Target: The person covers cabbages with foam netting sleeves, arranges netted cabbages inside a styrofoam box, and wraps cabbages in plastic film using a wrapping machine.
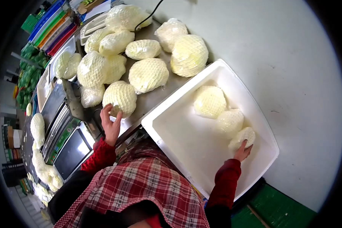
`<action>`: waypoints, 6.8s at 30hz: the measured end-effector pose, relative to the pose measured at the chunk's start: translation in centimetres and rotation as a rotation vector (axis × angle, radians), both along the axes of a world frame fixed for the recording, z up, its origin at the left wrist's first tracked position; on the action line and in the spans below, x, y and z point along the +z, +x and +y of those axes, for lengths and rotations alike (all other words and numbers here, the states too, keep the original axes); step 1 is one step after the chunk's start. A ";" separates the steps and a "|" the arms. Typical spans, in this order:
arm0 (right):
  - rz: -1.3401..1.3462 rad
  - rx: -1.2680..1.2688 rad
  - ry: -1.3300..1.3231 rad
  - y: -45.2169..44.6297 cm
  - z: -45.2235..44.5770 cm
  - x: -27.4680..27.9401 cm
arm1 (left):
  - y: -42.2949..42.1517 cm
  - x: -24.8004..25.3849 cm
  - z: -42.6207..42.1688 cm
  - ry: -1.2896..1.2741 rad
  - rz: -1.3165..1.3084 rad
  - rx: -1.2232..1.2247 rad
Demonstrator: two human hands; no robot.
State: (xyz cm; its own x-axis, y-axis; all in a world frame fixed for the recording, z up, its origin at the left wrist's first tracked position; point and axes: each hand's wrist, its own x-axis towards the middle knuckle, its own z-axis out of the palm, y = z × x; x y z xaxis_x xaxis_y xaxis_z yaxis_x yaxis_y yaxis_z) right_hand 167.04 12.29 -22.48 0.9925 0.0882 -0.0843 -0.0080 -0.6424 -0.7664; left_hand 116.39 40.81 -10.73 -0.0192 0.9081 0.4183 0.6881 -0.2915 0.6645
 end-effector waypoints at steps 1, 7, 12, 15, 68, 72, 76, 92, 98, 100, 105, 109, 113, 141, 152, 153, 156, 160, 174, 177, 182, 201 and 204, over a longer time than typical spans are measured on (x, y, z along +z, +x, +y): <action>0.034 0.061 0.028 0.9 -0.3 -0.1 | -0.3 -0.2 0.6 0.015 0.049 0.078; -0.088 -0.028 -0.173 -1.9 1.5 1.6 | -2.6 -1.1 3.5 -0.379 -0.368 0.428; -0.453 -0.026 -0.467 -1.9 3.1 1.7 | -4.3 1.5 7.1 -0.623 0.421 0.216; -0.704 0.394 -0.028 -5.4 7.9 4.9 | -4.2 3.2 8.7 -0.650 0.027 -0.056; 0.643 0.268 0.375 -19.4 17.2 -3.0 | 20.0 1.1 -0.9 -0.096 1.181 -1.117; 0.671 0.201 0.423 -19.7 17.7 -3.2 | 19.5 -0.4 -2.3 0.063 1.265 -1.051; 0.450 0.389 0.376 -19.4 16.8 -3.8 | 18.6 -2.7 -2.7 0.230 1.218 -0.984; 0.157 0.621 0.201 -17.5 14.0 -4.2 | 11.5 1.0 8.1 -0.211 -0.108 -0.135; 0.427 0.561 0.167 -17.9 13.8 -4.2 | 7.0 -5.1 16.4 -0.833 -0.581 0.184; 0.477 0.513 0.161 -17.5 13.9 -3.9 | 9.1 -0.2 13.7 -1.108 -0.911 -0.001; 0.480 0.541 0.136 -18.3 13.7 -2.0 | 11.6 -1.1 14.7 -1.003 -1.047 -0.144; 0.393 0.595 0.044 -17.0 11.4 0.6 | 10.7 2.6 11.4 -0.785 -0.946 -0.265; 0.829 0.581 0.346 -14.4 9.8 6.4 | 11.3 10.5 8.2 -0.661 -0.714 -0.530; 1.019 -0.094 0.598 -15.3 7.5 0.2 | 23.5 -1.1 -6.3 -0.801 0.335 -1.361; 1.359 -0.022 1.102 -15.0 7.1 -0.4 | 23.9 -0.4 -5.5 -1.271 0.030 -1.341; 1.359 -0.026 1.094 -15.0 7.2 -0.3 | 23.9 -0.4 -5.4 -1.272 0.032 -1.340; 1.355 -0.042 1.085 -15.0 7.2 -0.3 | 23.8 -0.7 -5.2 -1.311 0.005 -1.328; 1.341 -0.035 1.085 -15.1 7.2 -0.4 | 23.7 -0.8 -5.2 -1.223 0.024 -1.347; 0.695 -0.121 0.073 -15.3 8.2 -3.9 | 22.9 -1.9 -5.3 -0.864 0.321 -1.211; 0.688 -0.184 0.153 -16.0 8.7 -2.4 | 22.8 -3.6 -5.0 -0.424 0.412 -1.271; 0.757 -0.027 0.423 -15.5 8.8 -1.1 | 22.8 1.8 -4.1 -0.444 0.002 -1.208; 0.472 0.030 0.332 -11.5 5.1 -1.4 | 15.9 1.8 20.7 -0.941 -1.217 0.170; 0.386 0.215 0.352 -11.4 4.6 -0.1 | 16.5 0.6 24.1 -0.642 -1.139 -0.106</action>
State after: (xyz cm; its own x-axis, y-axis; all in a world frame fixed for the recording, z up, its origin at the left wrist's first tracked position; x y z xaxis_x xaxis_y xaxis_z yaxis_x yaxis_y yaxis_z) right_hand 155.64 16.89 -22.62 0.8523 0.3731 -0.3667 -0.2274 -0.3670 -0.9020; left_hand 132.89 64.86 -10.17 0.0104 0.9571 -0.2896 -0.3545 0.2743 0.8939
